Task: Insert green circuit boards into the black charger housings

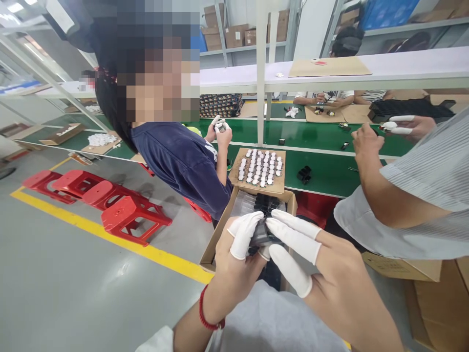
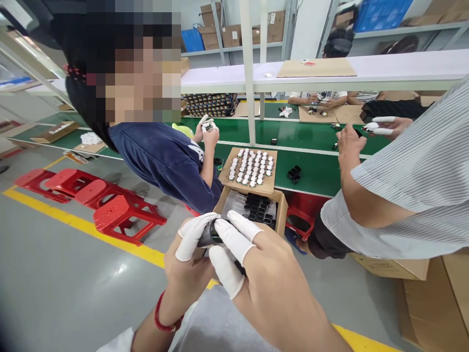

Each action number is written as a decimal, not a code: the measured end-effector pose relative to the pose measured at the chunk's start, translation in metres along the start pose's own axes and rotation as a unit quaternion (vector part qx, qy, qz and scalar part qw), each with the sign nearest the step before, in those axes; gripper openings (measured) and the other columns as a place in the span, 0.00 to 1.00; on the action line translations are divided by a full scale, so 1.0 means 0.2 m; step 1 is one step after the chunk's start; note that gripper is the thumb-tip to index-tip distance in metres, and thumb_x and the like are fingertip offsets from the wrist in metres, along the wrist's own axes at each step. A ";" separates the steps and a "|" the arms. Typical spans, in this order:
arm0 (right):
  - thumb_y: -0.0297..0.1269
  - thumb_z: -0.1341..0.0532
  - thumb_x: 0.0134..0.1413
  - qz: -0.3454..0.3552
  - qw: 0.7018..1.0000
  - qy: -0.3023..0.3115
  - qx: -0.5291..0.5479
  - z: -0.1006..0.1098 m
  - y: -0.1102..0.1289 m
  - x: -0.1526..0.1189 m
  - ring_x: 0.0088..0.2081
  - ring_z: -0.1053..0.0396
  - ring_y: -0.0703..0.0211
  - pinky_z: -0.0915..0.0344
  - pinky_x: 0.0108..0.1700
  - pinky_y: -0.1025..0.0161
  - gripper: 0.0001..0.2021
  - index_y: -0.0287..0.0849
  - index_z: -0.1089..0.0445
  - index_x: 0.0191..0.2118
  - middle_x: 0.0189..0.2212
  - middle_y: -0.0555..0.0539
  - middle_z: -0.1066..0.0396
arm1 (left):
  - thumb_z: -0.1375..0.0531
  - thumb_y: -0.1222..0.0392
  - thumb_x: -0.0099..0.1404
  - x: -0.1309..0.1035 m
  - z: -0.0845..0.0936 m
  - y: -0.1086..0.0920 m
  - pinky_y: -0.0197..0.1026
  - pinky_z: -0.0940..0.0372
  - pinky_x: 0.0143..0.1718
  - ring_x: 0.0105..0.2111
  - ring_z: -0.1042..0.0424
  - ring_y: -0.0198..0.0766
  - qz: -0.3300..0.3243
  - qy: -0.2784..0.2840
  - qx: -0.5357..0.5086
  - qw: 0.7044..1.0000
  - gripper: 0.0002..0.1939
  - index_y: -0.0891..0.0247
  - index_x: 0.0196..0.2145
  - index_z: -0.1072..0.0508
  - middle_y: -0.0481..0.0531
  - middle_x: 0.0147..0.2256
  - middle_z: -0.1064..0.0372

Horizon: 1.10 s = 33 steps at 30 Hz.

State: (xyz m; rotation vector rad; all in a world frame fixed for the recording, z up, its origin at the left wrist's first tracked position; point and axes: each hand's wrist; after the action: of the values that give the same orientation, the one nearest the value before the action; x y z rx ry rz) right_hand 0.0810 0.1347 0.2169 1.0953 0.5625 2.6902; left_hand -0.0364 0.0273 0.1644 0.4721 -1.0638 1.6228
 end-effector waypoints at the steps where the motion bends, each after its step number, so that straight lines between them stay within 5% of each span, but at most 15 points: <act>1: 0.36 0.46 0.63 -0.008 1.000 -0.004 0.007 0.00 0.00 0.00 0.42 0.24 0.55 0.24 0.44 0.61 0.14 0.36 0.25 0.45 0.43 0.44 0.24 | 0.38 0.62 0.63 0.00 -0.01 0.00 0.35 0.31 0.48 0.44 0.30 0.35 0.003 -0.007 -0.004 1.000 0.19 0.67 0.51 0.33 0.57 0.43 0.28; 13: 0.33 0.43 0.61 -0.080 0.986 -0.008 0.147 -0.02 -0.04 0.03 0.42 0.26 0.71 0.35 0.48 0.82 0.10 0.45 0.23 0.34 0.38 0.55 0.23 | 0.35 0.68 0.58 -0.01 -0.04 0.00 0.34 0.31 0.47 0.44 0.29 0.35 0.002 -0.049 0.011 0.999 0.21 0.68 0.49 0.32 0.56 0.42 0.28; 20: 0.34 0.41 0.60 -0.186 0.936 -0.041 0.297 -0.06 -0.09 0.00 0.42 0.26 0.68 0.31 0.45 0.76 0.05 0.47 0.27 0.37 0.40 0.54 0.23 | 0.33 0.67 0.55 -0.01 -0.05 -0.01 0.34 0.29 0.46 0.43 0.28 0.35 0.027 -0.068 -0.035 0.997 0.24 0.66 0.49 0.33 0.55 0.42 0.28; 23: 0.34 0.39 0.58 -0.205 0.908 -0.028 0.364 -0.07 -0.11 0.00 0.37 0.26 0.66 0.29 0.41 0.74 0.03 0.46 0.28 0.36 0.35 0.53 0.23 | 0.33 0.63 0.57 0.00 -0.03 -0.02 0.35 0.29 0.45 0.41 0.27 0.35 0.031 -0.041 -0.059 0.997 0.21 0.66 0.47 0.32 0.55 0.41 0.27; 29: 0.27 0.38 0.53 -0.135 0.931 0.026 0.339 -0.03 -0.12 0.02 0.32 0.28 0.67 0.32 0.34 0.74 0.07 0.46 0.24 0.33 0.31 0.52 0.24 | 0.37 0.59 0.62 0.02 0.00 -0.01 0.35 0.30 0.47 0.44 0.29 0.35 -0.017 0.057 -0.110 0.992 0.18 0.68 0.48 0.33 0.57 0.42 0.28; 33: 0.30 0.37 0.53 -0.181 0.918 0.025 0.352 -0.07 -0.13 0.02 0.27 0.32 0.68 0.35 0.29 0.74 0.05 0.43 0.25 0.28 0.26 0.52 0.26 | 0.39 0.63 0.63 0.02 0.00 0.01 0.36 0.32 0.49 0.46 0.31 0.36 -0.029 0.112 -0.112 0.987 0.21 0.68 0.53 0.36 0.59 0.46 0.29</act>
State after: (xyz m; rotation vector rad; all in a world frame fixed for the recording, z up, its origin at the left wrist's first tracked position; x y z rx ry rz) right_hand 0.0690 0.1563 0.1999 0.9195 1.6470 2.2218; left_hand -0.0391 0.0285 0.1667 0.1651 -1.0381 1.4457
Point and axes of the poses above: each hand's wrist, its own x-axis towards the middle knuckle, its own z-axis out of the back of the hand, y = z × x
